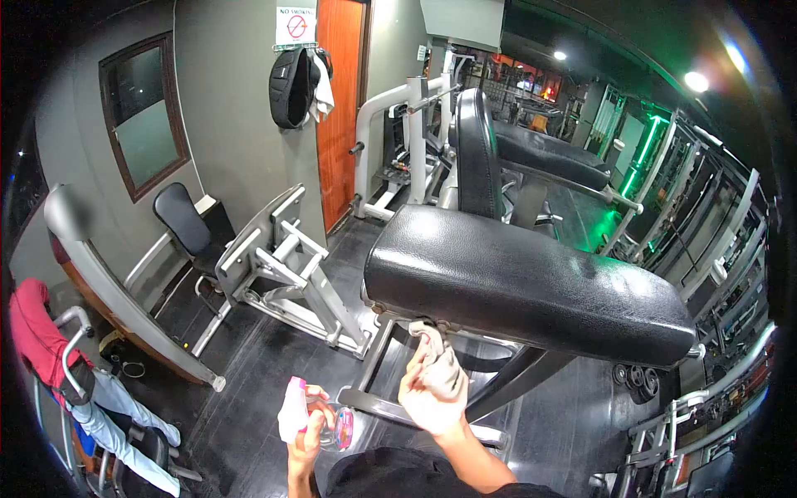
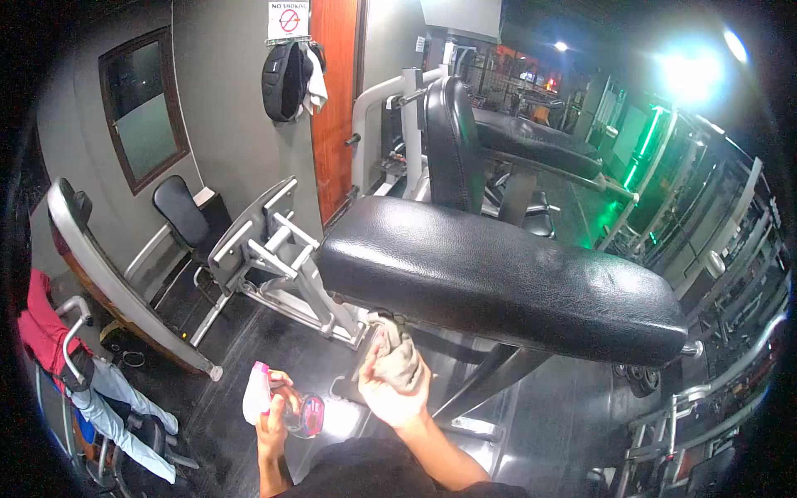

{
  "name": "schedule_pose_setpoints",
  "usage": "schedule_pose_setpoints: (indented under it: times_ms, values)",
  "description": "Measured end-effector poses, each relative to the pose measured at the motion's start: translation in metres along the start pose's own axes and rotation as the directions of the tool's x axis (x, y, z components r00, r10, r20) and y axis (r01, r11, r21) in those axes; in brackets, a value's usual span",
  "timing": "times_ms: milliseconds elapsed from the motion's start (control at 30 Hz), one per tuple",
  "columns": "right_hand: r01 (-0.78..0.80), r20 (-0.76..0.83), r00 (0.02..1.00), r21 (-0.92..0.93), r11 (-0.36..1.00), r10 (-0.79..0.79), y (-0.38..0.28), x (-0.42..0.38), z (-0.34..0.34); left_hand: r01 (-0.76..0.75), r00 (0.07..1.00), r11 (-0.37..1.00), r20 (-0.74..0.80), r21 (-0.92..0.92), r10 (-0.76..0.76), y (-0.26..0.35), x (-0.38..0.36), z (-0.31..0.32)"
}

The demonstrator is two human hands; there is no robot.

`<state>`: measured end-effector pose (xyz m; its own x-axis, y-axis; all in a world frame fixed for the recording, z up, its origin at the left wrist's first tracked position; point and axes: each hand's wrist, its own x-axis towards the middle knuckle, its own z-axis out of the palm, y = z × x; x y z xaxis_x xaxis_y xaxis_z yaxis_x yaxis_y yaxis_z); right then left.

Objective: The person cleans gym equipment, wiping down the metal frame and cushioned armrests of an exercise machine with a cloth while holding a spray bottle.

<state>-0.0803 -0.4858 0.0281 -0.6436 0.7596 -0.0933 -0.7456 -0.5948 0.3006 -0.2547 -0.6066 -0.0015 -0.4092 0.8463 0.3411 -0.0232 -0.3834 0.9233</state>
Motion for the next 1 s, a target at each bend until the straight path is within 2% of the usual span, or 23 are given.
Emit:
schedule_pose_setpoints:
  times_ms: [33, 67, 133, 167, 233, 267, 300, 367, 400, 433, 467, 500, 567, 633, 667, 700, 767, 800, 867, 900, 967, 1000]
  values:
    - [0.021, 0.009, 1.0, -0.111, 0.994, -0.02, 0.011, -0.003, 0.005, 0.0, 1.0, 1.0, 0.004, -0.003, 0.0, -0.003, 0.0, -0.001]
    - [0.026, 0.012, 1.0, -0.111, 0.994, -0.024, 0.012, 0.002, 0.002, 0.009, 1.0, 1.0, 0.016, -0.026, -0.008, -0.009, 0.001, -0.003]
    - [-0.076, 0.04, 0.995, -0.231, 0.97, 0.087, 0.015, 0.013, -0.001, 0.017, 0.999, 0.999, 0.039, -0.048, -0.016, -0.013, 0.004, -0.004]
    - [-0.067, 0.043, 0.996, -0.227, 0.972, 0.078, 0.017, 0.015, 0.0, 0.016, 0.999, 0.998, 0.047, -0.054, -0.014, -0.014, 0.005, -0.004]
    - [-0.11, 0.016, 0.994, 0.017, 0.994, 0.11, 0.027, 0.019, 0.02, 0.018, 0.998, 0.998, 0.064, -0.063, -0.014, -0.015, 0.007, -0.004]
    - [-0.063, 0.043, 0.997, -0.105, 0.992, 0.068, 0.023, 0.024, 0.012, 0.004, 0.998, 0.999, 0.067, -0.053, 0.0, -0.016, 0.008, -0.004]
    - [-0.059, 0.044, 0.997, -0.104, 0.993, 0.064, 0.016, 0.029, -0.005, -0.01, 0.998, 0.999, 0.068, -0.043, 0.013, -0.017, 0.008, -0.004]
    - [0.15, 0.108, 0.988, -0.442, 0.884, -0.114, 0.005, 0.037, -0.037, -0.027, 0.997, 0.995, 0.068, -0.095, 0.033, -0.023, 0.007, -0.007]
    - [0.043, 0.037, 0.999, -0.193, 0.98, -0.037, 0.009, 0.025, -0.013, -0.044, 0.997, 0.988, 0.061, -0.145, 0.053, -0.026, 0.007, -0.008]
    - [-0.058, -0.011, 0.998, 0.074, 0.996, 0.059, 0.014, 0.008, 0.014, -0.047, 0.997, 0.988, 0.061, -0.145, 0.056, -0.026, 0.007, -0.008]
    - [0.004, -0.059, 0.998, 0.184, 0.983, 0.007, 0.015, 0.002, 0.019, -0.037, 0.998, 0.985, 0.034, -0.166, 0.044, -0.025, 0.006, -0.007]
    - [-0.023, -0.062, 0.997, 0.281, 0.96, 0.042, 0.008, 0.002, 0.019, -0.025, 1.0, 0.982, 0.007, -0.189, 0.027, -0.026, 0.004, -0.006]
    - [-0.069, 0.069, 0.996, 0.118, 0.991, 0.061, 0.007, 0.003, 0.006, 0.0, 1.0, 0.983, 0.016, -0.182, 0.003, -0.029, 0.004, -0.008]
    - [-0.057, 0.032, 0.998, -0.115, 0.992, 0.061, 0.009, 0.004, -0.01, 0.018, 0.999, 0.985, 0.029, -0.172, -0.013, -0.032, 0.007, -0.007]
    - [-0.061, -0.032, 0.998, -0.07, 0.996, 0.059, 0.01, 0.007, -0.014, 0.024, 0.999, 0.987, 0.045, -0.16, -0.017, -0.033, 0.009, -0.006]
    - [-0.063, 0.061, 0.996, -0.132, 0.989, 0.072, 0.016, 0.009, -0.007, 0.031, 0.998, 0.989, 0.063, -0.147, -0.022, -0.033, 0.011, -0.004]
    - [-0.056, -0.114, 0.991, 0.123, 0.991, 0.07, 0.017, 0.016, 0.007, 0.024, 0.997, 0.991, 0.08, -0.134, -0.013, -0.029, 0.014, 0.0]
    - [-0.052, -0.111, 0.992, 0.128, 0.99, 0.067, 0.018, 0.016, 0.006, 0.016, 0.996, 0.992, 0.093, -0.123, -0.005, -0.027, 0.015, 0.002]
    - [-0.031, -0.035, 0.999, 0.006, 1.0, 0.031, 0.019, 0.015, 0.003, 0.026, 0.993, 0.99, 0.115, -0.14, -0.009, -0.03, 0.015, 0.002]
    - [-0.025, -0.033, 0.999, 0.012, 1.0, 0.025, 0.017, 0.012, 0.001, 0.034, 0.991, 0.987, 0.133, -0.16, -0.013, -0.03, 0.016, 0.003]
    - [-0.086, 0.208, 0.976, 0.106, 0.991, 0.062, 0.004, 0.001, -0.005, 0.056, 0.988, 0.984, 0.151, -0.171, -0.03, -0.027, 0.014, 0.006]
    - [0.024, 0.204, 0.979, -0.065, 0.998, -0.01, -0.001, -0.007, -0.009, 0.076, 0.986, 0.98, 0.162, -0.183, -0.046, -0.026, 0.014, 0.008]
